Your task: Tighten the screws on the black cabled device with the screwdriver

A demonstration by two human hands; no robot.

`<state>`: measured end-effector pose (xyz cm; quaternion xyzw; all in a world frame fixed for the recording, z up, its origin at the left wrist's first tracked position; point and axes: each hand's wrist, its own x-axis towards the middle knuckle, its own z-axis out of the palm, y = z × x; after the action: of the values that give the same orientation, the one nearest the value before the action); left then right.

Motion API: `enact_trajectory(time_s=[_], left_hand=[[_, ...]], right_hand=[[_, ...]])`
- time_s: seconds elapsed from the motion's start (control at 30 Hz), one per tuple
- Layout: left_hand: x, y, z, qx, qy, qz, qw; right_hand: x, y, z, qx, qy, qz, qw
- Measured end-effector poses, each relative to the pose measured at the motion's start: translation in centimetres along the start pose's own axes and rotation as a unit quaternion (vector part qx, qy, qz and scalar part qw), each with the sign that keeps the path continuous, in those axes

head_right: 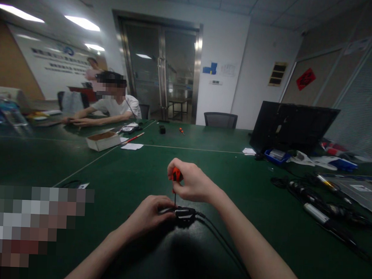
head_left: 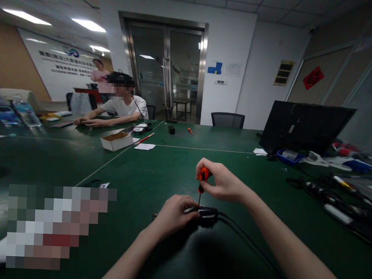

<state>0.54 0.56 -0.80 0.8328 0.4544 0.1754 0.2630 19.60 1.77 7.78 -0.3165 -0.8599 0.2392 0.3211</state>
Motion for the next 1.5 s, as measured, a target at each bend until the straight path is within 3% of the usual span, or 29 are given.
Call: enact_trajectory(time_s=[0.13, 0.23, 0.33, 0.47, 0.7, 1.0, 1.27, 1.5], left_hand=[[-0.1, 0.1, 0.0, 0.001, -0.009, -0.001, 1.0], [-0.1, 0.2, -0.1, 0.0, -0.006, 0.005, 1.0], [-0.2, 0.2, -0.1, -0.002, -0.001, 0.006, 1.0], [-0.2, 0.2, -0.1, -0.003, -0.005, 0.002, 1.0], [-0.2, 0.1, -0.1, 0.001, -0.006, 0.003, 1.0], [-0.2, 0.1, 0.0, -0.001, -0.002, 0.004, 1.0], [-0.2, 0.3, -0.1, -0.002, -0.007, -0.003, 1.0], [-0.1, 0.2, -0.1, -0.002, -0.005, 0.0, 1.0]], right_hand=[[0.3, -0.1, 0.5, 0.091, -0.02, 0.04, 0.995], [0.3, -0.5, 0.5, -0.056, 0.024, 0.049, 0.997], [0.1, -0.8, 0.3, -0.254, 0.051, 0.029, 0.965], [-0.1, -0.8, -0.1, -0.333, 0.041, 0.046, 0.941], [-0.1, -0.7, -0.3, -0.286, 0.039, 0.052, 0.956], [-0.3, -0.9, -0.4, -0.103, 0.009, 0.02, 0.994], [-0.1, -0.9, -0.1, -0.217, 0.028, 0.063, 0.974], [-0.5, -1.0, -0.8, -0.185, 0.014, 0.064, 0.981]])
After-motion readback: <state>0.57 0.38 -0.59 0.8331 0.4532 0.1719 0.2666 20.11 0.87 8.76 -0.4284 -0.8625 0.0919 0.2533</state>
